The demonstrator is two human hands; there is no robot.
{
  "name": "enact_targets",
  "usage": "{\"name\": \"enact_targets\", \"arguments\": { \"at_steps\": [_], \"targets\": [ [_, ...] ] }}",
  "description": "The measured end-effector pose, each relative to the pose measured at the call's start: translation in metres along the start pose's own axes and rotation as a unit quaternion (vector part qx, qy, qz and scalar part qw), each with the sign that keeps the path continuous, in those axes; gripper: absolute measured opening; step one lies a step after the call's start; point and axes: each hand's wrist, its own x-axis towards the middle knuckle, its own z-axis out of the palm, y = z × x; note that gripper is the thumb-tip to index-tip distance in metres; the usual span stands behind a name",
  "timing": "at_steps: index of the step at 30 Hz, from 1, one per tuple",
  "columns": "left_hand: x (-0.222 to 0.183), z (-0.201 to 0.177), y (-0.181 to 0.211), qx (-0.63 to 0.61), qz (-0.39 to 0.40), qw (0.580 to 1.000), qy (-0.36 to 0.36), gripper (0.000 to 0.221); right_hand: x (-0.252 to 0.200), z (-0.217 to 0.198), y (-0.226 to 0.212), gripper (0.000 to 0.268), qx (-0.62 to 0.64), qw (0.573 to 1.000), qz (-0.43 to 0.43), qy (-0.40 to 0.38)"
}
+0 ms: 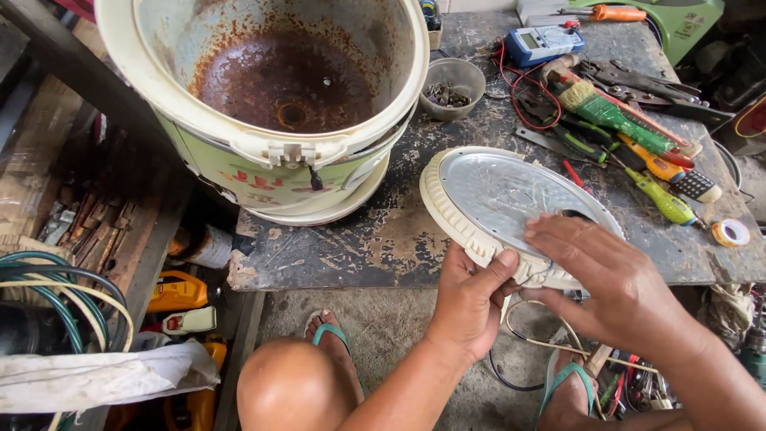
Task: Reassembling the lid of a rice cooker by fitting a rubber gasket onto the inner metal plate and inspecting the assembly.
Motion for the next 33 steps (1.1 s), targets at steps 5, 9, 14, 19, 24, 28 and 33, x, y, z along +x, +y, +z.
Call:
{"name": "enact_targets", "arguments": {
  "at_steps": [5, 9, 14, 19, 24, 28, 33],
  "targets": [
    [-0.008, 0.001, 0.011, 0.028, -0.023, 0.999, 0.006, 0.060, -0.010, 0.004, 0.008, 0.047, 0.030, 0.999, -0.014, 0.005],
    [0.004, -0.009, 0.026, -0.016, -0.070, 0.994, 0.087, 0.044, -0.019, 0.007, 0.015, 0.046, 0.034, 0.999, -0.025, 0.006],
    [0.025, 0.008, 0.059, -0.039, -0.084, 0.984, 0.153, 0.059, -0.031, 0.010, 0.019, 0.041, 0.048, 0.998, -0.038, 0.005],
    [0.047, -0.009, 0.045, -0.095, -0.117, 0.980, 0.130, 0.064, -0.036, 0.007, 0.024, 0.043, 0.070, 0.997, -0.019, 0.036],
    [0.044, -0.004, 0.038, -0.134, -0.083, 0.986, 0.057, 0.055, -0.043, 0.004, 0.036, 0.050, 0.074, 0.995, -0.008, 0.059],
    [0.037, 0.011, 0.039, -0.120, -0.052, 0.988, 0.088, 0.043, -0.041, 0.007, 0.038, 0.061, 0.064, 0.996, 0.009, 0.068],
    [0.037, 0.016, 0.044, -0.062, -0.051, 0.990, 0.116, 0.030, -0.024, 0.001, 0.037, 0.045, 0.040, 0.994, 0.003, 0.102]
  ]
}}
